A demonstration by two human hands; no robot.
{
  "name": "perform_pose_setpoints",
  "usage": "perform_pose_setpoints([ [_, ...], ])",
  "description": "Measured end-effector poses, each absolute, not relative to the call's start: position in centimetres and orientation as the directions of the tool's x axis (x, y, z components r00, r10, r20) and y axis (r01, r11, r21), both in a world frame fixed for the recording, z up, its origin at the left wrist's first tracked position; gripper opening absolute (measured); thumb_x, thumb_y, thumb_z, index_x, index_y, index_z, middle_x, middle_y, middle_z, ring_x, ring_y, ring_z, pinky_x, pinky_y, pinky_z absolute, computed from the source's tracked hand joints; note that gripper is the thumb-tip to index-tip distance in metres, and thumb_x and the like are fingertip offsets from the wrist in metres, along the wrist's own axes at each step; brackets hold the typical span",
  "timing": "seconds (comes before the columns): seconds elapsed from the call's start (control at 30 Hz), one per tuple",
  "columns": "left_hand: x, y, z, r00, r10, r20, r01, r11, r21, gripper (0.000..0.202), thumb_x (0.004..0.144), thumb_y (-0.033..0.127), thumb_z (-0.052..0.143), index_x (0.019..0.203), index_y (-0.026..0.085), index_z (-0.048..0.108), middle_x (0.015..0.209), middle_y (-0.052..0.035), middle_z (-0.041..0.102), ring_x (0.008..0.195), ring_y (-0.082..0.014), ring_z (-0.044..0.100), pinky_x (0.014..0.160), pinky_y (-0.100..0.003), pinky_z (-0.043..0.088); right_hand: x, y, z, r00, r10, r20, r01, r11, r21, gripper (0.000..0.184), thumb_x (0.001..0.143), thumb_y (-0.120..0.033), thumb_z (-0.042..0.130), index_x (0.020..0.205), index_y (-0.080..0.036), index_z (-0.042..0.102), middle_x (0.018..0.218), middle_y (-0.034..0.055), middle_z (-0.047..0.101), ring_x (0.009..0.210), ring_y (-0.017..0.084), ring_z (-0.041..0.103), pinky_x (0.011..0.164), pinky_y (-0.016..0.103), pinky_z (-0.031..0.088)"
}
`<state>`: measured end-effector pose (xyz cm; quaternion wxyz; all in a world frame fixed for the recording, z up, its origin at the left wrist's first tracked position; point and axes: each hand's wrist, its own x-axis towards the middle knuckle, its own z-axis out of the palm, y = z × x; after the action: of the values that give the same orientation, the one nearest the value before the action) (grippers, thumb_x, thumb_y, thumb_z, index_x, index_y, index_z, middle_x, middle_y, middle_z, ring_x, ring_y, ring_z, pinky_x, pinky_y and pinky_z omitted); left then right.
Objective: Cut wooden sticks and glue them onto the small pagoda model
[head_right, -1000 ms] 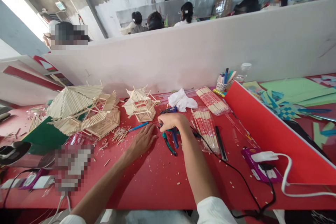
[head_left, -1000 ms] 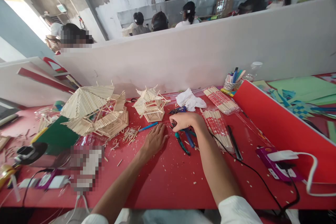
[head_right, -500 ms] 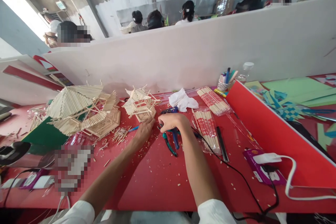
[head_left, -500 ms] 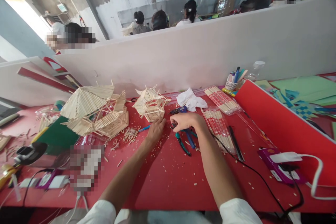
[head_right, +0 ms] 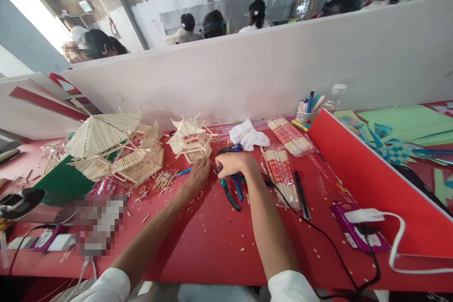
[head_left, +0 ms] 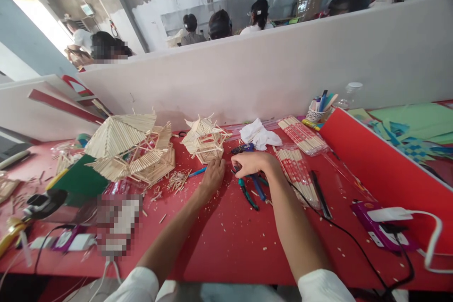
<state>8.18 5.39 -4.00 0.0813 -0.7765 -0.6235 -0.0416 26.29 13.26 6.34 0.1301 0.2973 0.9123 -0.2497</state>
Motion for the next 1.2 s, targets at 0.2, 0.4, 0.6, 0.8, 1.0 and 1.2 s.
perform_pose_setpoints([
  [0.2,6.2,2.1,-3.9,0.249,0.963,0.108,0.969,-0.248,-0.019,0.032,0.087,0.001,0.044,0.113,0.014,0.058,0.108,-0.0127,0.066,0.106,-0.0265,0.062,0.097,-0.04,0.049,26.3,13.3,6.6,-0.779,0.48,-0.403,0.621,0.679,-0.391,0.028,0.073,-0.036,0.068,0.096,-0.023,0.057,0.096,0.0027,0.067,0.078,0.019,0.059,0.057,0.027,0.034],
  [0.4,4.5,-0.9,-2.9,0.167,0.977,0.135,0.977,-0.182,0.109,0.018,0.088,0.01,0.052,0.102,0.018,0.06,0.101,-0.0111,0.067,0.1,-0.0273,0.065,0.09,-0.039,0.052,26.2,12.8,7.6,-0.763,0.492,-0.419,0.638,0.677,-0.367,0.03,0.074,-0.035,0.069,0.098,-0.022,0.057,0.101,0.0043,0.068,0.081,0.02,0.06,0.059,0.028,0.034],
  [0.6,5.3,-0.9,-1.5,0.163,0.973,0.164,0.972,-0.187,0.143,0.036,0.09,0.006,0.047,0.122,0.02,0.059,0.108,-0.0108,0.069,0.104,-0.0257,0.067,0.093,-0.038,0.053,26.2,13.1,7.1,-0.77,0.483,-0.417,0.63,0.679,-0.377,0.029,0.074,-0.035,0.069,0.098,-0.022,0.057,0.099,0.0035,0.068,0.08,0.019,0.059,0.058,0.028,0.034],
  [0.8,9.5,-1.6,-4.6,0.371,0.904,0.211,0.907,-0.401,0.124,0.055,0.105,0.044,0.039,0.153,0.015,0.04,0.158,-0.0171,0.045,0.15,-0.0311,0.037,0.121,-0.05,0.035,26.3,13.2,6.5,-0.78,0.487,-0.393,0.619,0.693,-0.37,0.029,0.074,-0.037,0.068,0.097,-0.023,0.057,0.097,0.002,0.067,0.08,0.019,0.059,0.059,0.028,0.034],
  [1.0,7.5,-2.7,-6.2,0.273,0.942,0.195,0.948,-0.298,0.113,0.058,0.108,0.043,0.028,0.161,0.02,0.028,0.166,-0.011,0.033,0.155,-0.0259,0.027,0.125,-0.048,0.027,26.4,13.1,6.8,-0.775,0.488,-0.401,0.626,0.682,-0.379,0.029,0.074,-0.037,0.068,0.096,-0.023,0.057,0.095,0.0019,0.067,0.08,0.019,0.059,0.058,0.027,0.034],
  [1.2,3.0,-3.6,-6.3,0.102,0.968,0.228,0.994,-0.109,0.021,0.056,0.107,0.04,0.029,0.159,0.018,0.035,0.163,-0.0131,0.039,0.152,-0.0282,0.035,0.124,-0.05,0.03,26.3,13.1,6.9,-0.77,0.491,-0.408,0.631,0.681,-0.371,0.029,0.073,-0.037,0.068,0.094,-0.023,0.056,0.095,0.0022,0.067,0.078,0.019,0.059,0.057,0.028,0.033],
])
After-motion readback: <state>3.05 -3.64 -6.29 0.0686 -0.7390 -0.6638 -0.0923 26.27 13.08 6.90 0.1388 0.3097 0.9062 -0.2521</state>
